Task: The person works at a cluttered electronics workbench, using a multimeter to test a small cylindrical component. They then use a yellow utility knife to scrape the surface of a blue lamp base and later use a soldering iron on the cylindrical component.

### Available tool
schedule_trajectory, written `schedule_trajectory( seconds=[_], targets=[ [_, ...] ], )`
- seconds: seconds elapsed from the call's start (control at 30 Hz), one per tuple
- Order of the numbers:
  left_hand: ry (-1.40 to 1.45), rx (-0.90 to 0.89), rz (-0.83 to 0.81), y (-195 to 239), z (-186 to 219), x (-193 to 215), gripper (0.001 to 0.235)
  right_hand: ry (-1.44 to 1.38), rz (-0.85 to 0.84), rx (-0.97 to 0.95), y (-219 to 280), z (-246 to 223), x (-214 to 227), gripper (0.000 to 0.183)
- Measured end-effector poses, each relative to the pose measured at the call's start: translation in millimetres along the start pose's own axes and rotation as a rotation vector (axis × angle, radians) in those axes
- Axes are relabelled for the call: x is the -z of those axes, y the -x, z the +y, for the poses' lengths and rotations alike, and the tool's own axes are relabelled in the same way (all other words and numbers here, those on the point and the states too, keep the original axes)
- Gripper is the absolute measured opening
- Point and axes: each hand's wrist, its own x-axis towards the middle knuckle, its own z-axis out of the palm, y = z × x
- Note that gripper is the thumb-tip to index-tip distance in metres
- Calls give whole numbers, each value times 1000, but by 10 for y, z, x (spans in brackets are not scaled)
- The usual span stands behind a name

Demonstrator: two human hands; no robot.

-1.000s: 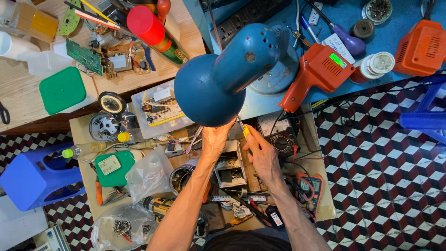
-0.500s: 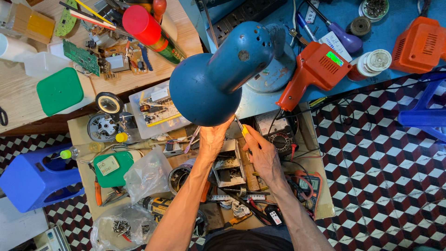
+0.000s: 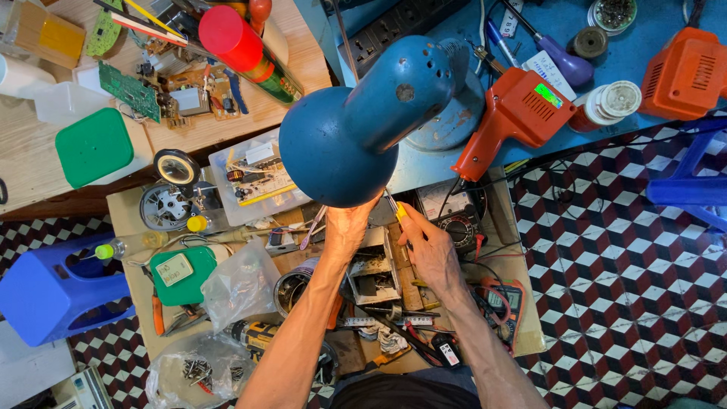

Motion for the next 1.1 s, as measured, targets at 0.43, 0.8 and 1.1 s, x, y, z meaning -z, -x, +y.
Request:
schedule_trajectory(
  seconds=[0.43, 0.8, 1.1],
  targets=[
    [4, -86, -3, 27, 81, 5, 43, -65, 23, 20, 64, 25, -48, 54],
    [27, -14, -17, -6, 23, 9, 40, -172, 4, -47, 47, 42, -45, 55],
    [-57, -95, -23, -22, 81, 30, 45, 19, 61, 27, 40, -27, -79, 51]
  ],
)
